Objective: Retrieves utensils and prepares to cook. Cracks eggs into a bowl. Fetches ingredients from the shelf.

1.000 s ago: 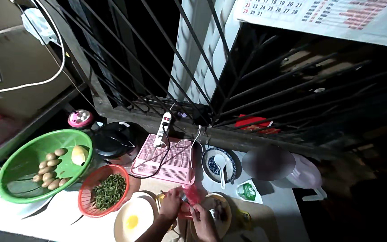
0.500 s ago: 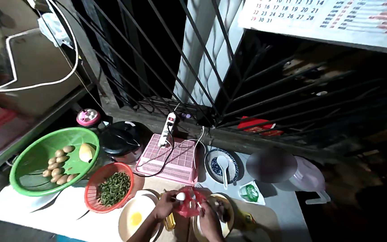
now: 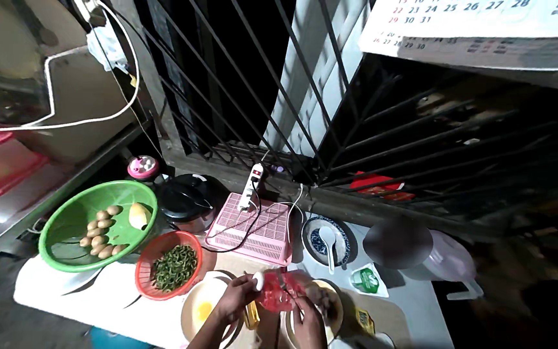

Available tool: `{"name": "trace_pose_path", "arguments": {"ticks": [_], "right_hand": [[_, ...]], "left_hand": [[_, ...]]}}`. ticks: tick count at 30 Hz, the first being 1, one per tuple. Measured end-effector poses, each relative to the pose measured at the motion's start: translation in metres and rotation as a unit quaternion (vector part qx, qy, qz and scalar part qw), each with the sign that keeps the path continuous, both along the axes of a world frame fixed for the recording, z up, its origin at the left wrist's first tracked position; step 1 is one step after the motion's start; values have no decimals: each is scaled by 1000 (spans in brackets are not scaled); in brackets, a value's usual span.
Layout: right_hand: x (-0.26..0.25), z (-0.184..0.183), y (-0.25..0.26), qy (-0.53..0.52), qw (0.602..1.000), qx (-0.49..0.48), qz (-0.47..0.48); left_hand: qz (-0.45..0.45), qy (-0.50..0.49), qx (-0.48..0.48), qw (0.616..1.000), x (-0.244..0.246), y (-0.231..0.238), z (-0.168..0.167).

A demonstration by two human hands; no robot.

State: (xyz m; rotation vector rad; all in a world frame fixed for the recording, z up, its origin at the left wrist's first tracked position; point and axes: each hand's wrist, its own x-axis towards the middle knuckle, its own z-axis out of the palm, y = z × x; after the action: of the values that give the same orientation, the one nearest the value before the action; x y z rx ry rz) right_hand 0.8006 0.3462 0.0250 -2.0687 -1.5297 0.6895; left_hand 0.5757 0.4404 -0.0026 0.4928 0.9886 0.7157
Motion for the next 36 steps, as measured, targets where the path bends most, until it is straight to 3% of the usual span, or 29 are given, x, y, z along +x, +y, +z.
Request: {"name": "trace_pose_path", "arguments": {"ticks": [4,11,15,21,24,27,30,36], "right_hand": [[-6,-3,-9,11,996,87,-14],[-38,10,-17,9,995,97,-12],[-76,33,-24,11,994,110,-7],[-142,45,-31,18,980,176,93],[-174,49,-29,-15,983,136,125],[-204,69,-26,-4,984,133,123],[-224,78,-26,-6,973,204,104],[-251,71,-29,-29,990,79,115]], "left_hand": [[15,-15,-27,999,-17,-3,14],[-18,15,-9,1000,-51,-10,44],[-35,6,1,999,-81,-15,60],[-1,-40,-14,999,-132,-21,77],[18,-63,-47,997,-155,-22,83],[46,-54,-75,995,-174,-22,86],[52,-61,-94,992,-191,-20,84],[48,-66,-114,990,-213,-22,84]]}}
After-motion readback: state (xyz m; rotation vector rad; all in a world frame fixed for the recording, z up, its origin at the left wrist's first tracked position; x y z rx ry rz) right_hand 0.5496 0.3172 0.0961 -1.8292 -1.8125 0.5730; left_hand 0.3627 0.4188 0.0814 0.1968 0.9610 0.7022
